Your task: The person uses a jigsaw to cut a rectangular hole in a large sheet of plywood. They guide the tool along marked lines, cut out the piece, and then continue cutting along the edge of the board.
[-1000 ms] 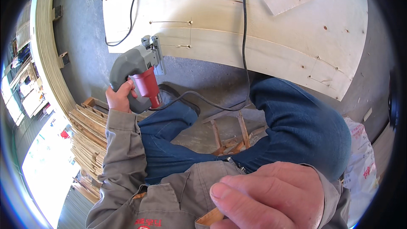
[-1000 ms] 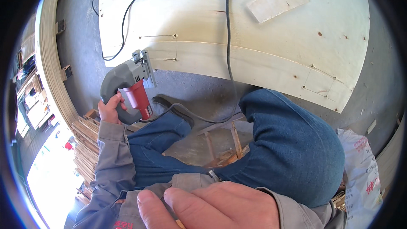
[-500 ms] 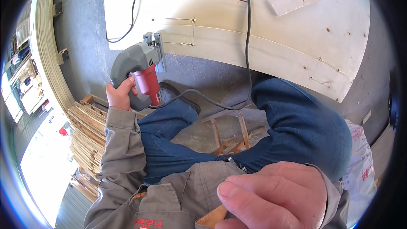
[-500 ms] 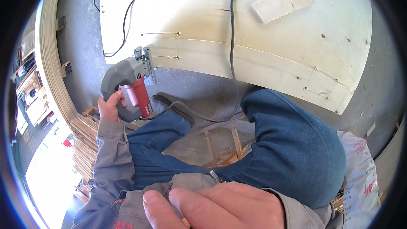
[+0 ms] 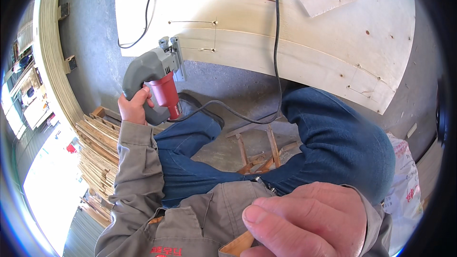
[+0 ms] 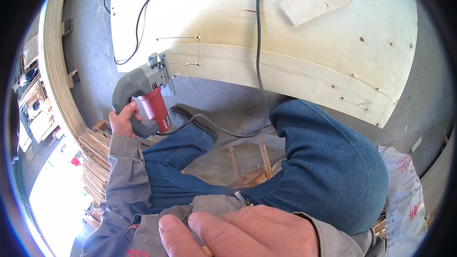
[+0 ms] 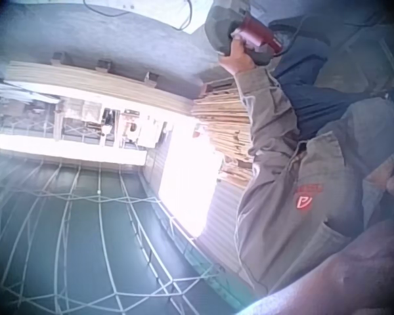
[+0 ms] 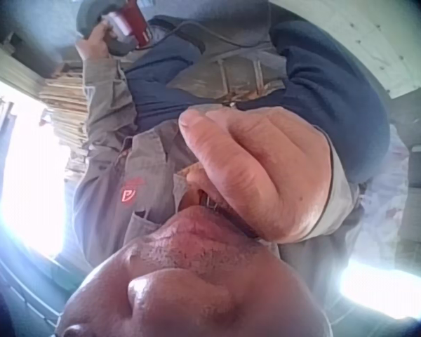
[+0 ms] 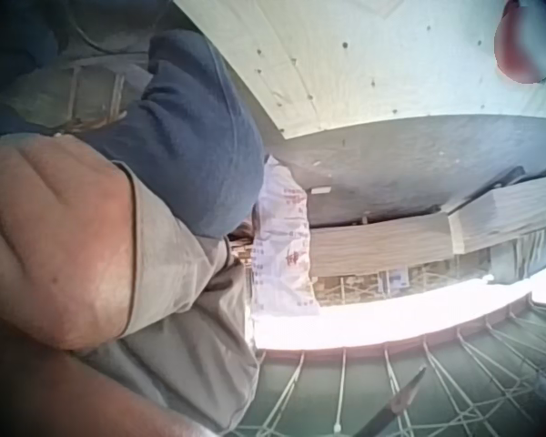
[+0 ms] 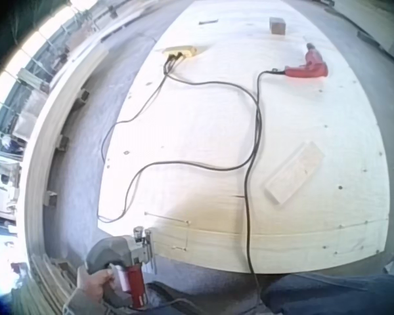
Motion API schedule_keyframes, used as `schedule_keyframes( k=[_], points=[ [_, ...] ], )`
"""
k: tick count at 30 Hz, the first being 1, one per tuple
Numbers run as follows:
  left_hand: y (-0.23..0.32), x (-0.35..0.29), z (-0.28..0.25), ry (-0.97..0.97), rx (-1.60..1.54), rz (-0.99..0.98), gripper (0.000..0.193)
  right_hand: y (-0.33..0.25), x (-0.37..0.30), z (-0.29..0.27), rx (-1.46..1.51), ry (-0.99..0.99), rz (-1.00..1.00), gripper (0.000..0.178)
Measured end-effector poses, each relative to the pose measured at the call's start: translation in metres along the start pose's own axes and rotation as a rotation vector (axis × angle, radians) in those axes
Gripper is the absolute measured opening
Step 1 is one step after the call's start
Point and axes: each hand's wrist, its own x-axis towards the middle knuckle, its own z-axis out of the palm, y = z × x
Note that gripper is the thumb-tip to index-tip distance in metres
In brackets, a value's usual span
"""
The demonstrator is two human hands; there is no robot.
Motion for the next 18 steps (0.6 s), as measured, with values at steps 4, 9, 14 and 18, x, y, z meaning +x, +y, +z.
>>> schedule_keyframes(
  k=[4,9,14,18],
  points=[
    [0.002,0.000,0.001,-0.001,0.008,0.005,0.017,0.007,-0.018,0.015,-0.013,0.129,-0.047,0.046],
    [0.004,0.000,0.001,-0.004,-0.015,-0.006,0.018,0.002,-0.008,0.000,-0.014,0.017,-0.011,0.045],
    [0.003,0.001,0.001,-0.003,-0.018,-0.015,0.018,0.003,-0.013,0.002,-0.008,0.006,-0.004,0.044],
    [0.002,0.002,0.002,-0.002,-0.012,-0.013,0.018,0.003,-0.015,0.009,-0.014,0.030,-0.005,0.045]
  ],
)
